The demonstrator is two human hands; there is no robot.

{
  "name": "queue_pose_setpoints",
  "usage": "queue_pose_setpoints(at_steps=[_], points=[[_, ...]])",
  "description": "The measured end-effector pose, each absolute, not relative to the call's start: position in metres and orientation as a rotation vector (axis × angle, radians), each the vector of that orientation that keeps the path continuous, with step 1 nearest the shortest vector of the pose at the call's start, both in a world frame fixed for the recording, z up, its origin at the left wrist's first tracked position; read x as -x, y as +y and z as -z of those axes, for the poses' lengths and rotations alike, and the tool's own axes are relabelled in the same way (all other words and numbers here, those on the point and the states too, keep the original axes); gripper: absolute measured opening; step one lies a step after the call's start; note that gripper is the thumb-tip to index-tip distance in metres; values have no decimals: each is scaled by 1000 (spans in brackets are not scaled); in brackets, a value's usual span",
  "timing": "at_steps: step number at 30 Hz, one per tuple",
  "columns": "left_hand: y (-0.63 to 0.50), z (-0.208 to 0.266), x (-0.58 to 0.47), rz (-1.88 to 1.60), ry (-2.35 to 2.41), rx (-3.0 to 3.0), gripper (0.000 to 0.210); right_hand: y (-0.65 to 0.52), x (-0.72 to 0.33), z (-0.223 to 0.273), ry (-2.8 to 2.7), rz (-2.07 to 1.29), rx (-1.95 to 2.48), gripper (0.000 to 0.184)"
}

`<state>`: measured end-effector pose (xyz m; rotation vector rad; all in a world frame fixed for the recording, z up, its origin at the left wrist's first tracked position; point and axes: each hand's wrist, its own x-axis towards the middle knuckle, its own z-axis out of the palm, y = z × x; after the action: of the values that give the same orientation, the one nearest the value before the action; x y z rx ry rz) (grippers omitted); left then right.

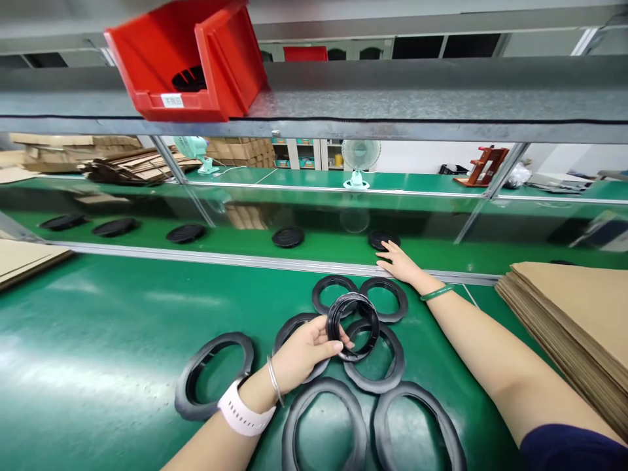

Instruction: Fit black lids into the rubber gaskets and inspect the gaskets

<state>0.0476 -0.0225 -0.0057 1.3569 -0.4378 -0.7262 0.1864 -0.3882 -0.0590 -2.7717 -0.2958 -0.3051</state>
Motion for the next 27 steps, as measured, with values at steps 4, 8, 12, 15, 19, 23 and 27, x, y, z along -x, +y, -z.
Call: queue_pose_setpoints(at_steps=[4, 8, 12, 15, 19, 23, 27], points=[[-22, 4, -47, 723, -418, -1349, 41, -390, -188, 61, -328, 311, 2743, 40], [-22, 3, -47, 717, -424, -1351, 40, -390, -188, 61, -345, 307, 2724, 38], [-23, 3, -47, 715, -439, -1360, 39, -389, -188, 60, -353, 292, 2710, 37], [-23, 3, -47, 724, -430, -1372, 40, -388, -187, 58, -351, 277, 2704, 37], [-22, 4, -47, 726, -422, -1368, 40, -385, -184, 54, -360, 265, 2718, 37], [-22, 5, -47, 721, -425, -1360, 40, -383, -183, 52, -361, 260, 2714, 36], [-23, 4, -47, 724, -418, -1362, 41, -382, -182, 51, -361, 241, 2703, 36]])
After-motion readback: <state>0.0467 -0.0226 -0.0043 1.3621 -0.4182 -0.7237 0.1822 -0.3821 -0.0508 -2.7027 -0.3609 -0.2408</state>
